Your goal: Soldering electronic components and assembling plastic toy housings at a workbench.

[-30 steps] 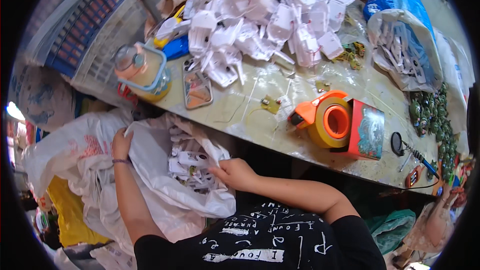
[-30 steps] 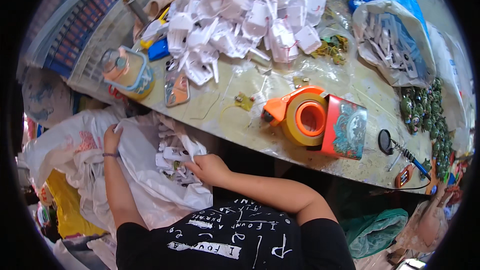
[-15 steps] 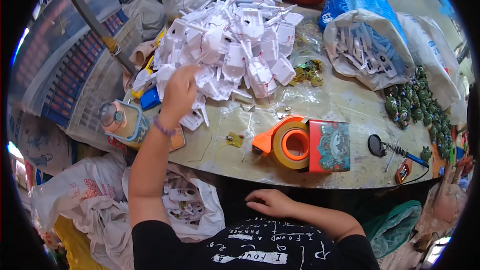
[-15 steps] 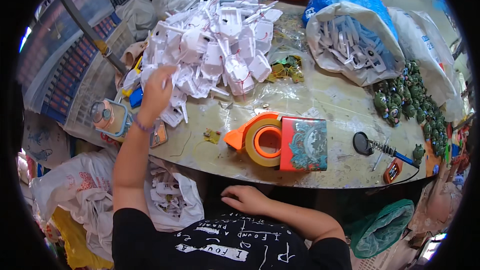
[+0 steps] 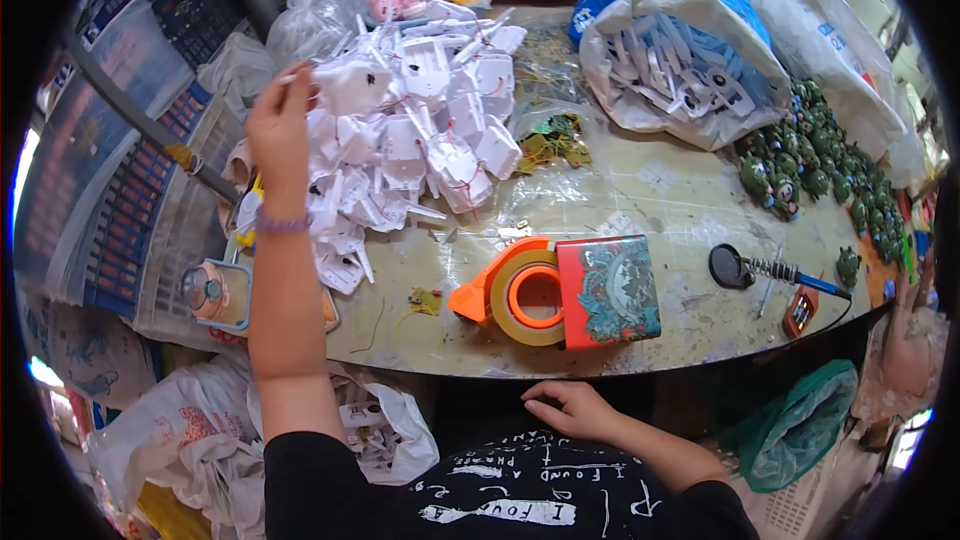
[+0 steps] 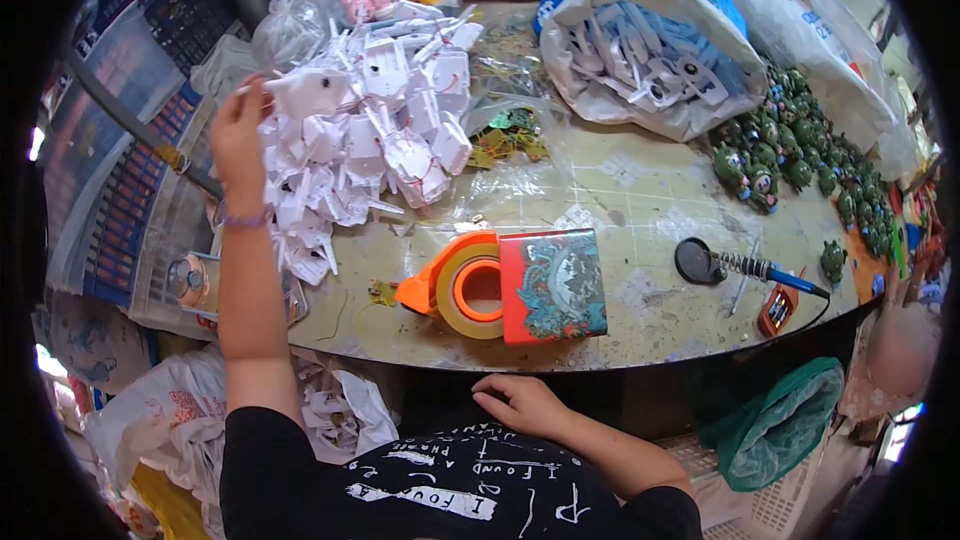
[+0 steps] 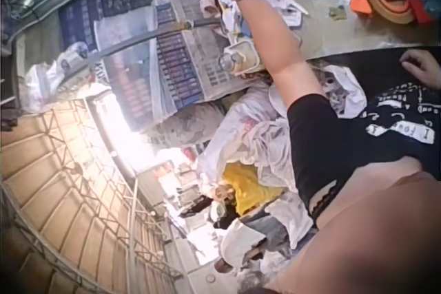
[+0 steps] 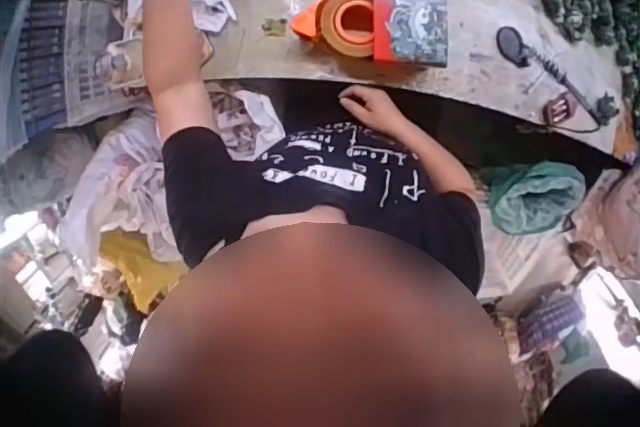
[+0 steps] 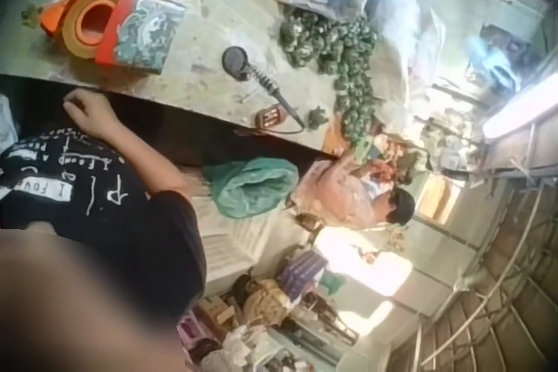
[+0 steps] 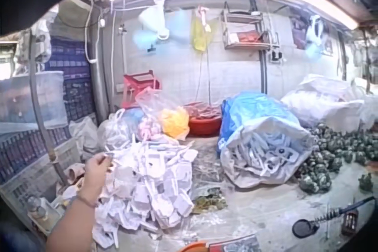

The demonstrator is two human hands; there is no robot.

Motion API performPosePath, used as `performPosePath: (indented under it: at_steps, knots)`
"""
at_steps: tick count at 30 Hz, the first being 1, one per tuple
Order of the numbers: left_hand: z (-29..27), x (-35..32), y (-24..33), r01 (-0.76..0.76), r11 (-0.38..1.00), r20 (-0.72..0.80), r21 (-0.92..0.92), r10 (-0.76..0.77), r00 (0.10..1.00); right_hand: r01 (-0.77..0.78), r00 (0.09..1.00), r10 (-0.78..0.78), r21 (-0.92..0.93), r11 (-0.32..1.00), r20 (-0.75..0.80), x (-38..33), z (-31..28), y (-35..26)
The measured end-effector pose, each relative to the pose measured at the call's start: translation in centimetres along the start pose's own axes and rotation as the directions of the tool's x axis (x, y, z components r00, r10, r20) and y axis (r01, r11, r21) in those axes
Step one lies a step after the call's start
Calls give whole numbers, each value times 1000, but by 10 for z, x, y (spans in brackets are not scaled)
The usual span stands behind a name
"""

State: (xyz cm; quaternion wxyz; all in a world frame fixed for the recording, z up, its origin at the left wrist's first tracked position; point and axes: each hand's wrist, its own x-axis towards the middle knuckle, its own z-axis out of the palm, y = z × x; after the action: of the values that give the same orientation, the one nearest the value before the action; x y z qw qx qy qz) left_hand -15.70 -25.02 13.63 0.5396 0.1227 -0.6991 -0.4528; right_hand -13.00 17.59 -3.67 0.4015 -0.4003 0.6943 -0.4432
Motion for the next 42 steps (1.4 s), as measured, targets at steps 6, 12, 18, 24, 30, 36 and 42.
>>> performPosePath:
  at_steps: [6, 12, 18, 24, 30, 36, 42]
  knots:
    - [-15, -156, 109, -800, 307, 672, 516, 434, 600, 196, 980, -192, -92, 976, 54, -11, -27, -18]
    - [12, -239, 80, -711, 691, 786, -134, 511, 348, 261, 965, -258, -82, 962, 47, -16, -34, -32]
    - [37, -248, 77, -630, 763, 795, -144, 468, 385, 349, 937, -349, -39, 936, 11, -32, -49, -37]
    - [13, -243, 62, -496, 868, 656, 38, 353, 668, 301, 844, -304, -79, 950, -442, -20, -133, -83]
    - [-13, -291, 27, -291, 870, 437, 398, 99, 894, 155, 810, -303, -315, 937, -503, 75, -206, -89]
    - [-13, -301, 9, -331, 847, 438, 416, 133, 889, 58, 807, -396, -609, 791, -437, 163, -253, -60]
    - [-16, -304, 9, -288, 855, 385, 431, 115, 916, -87, 694, -368, -580, 810, -619, 186, -271, -23]
